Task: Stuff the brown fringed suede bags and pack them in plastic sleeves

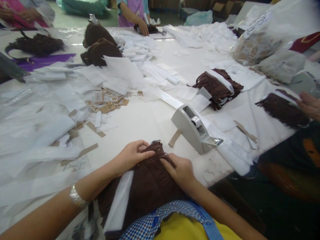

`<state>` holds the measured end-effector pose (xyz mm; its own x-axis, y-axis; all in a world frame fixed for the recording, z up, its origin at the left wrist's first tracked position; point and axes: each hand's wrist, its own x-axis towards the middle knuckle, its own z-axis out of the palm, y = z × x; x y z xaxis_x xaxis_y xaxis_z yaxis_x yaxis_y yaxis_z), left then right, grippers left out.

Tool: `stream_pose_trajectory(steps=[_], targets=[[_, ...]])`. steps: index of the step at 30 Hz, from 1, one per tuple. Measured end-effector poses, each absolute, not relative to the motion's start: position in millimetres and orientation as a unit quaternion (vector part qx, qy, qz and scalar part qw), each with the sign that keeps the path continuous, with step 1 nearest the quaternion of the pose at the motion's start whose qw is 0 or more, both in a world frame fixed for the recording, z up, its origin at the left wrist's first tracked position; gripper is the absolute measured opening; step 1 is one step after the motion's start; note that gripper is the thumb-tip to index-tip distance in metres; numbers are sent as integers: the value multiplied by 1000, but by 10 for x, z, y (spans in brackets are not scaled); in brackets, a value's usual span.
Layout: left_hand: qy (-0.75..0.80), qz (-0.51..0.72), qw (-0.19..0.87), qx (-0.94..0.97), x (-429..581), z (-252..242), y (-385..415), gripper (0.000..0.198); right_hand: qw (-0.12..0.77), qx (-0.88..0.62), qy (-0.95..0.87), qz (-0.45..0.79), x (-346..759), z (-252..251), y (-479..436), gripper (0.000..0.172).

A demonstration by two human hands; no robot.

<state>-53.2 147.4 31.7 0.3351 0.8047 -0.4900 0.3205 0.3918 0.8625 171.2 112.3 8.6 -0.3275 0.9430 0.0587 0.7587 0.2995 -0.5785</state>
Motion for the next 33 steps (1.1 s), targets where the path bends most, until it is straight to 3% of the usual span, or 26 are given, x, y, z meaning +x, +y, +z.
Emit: stream_pose_trajectory(steps=[4, 12, 19, 24, 29, 31, 33], targets=[[440, 167, 773, 425, -492, 389, 1446, 48, 211, -531, -799, 187, 1711, 39, 1128, 46], [448, 42, 702, 552, -626, 525, 1524, 51, 219, -503, -805, 226, 1747, 97, 1137, 38], [404, -25, 765, 501, -574, 341, 1494, 43, 226, -480, -827, 188, 1711, 86, 1160, 48], [433, -34, 689, 580, -519, 254, 1563, 38, 182, -530, -803, 204, 1730, 87, 1228, 46], [570, -2, 414, 709, -651, 377, 1686, 49, 104, -594, -749, 274, 1778, 131, 1319, 33], [584, 17, 344, 735, -678, 365, 1642, 48, 127, -586, -748, 287, 1791, 185, 1329, 35], [577, 38, 301, 758, -664, 291, 1563, 45, 207, -545, -764, 276, 1787, 252, 1324, 35]])
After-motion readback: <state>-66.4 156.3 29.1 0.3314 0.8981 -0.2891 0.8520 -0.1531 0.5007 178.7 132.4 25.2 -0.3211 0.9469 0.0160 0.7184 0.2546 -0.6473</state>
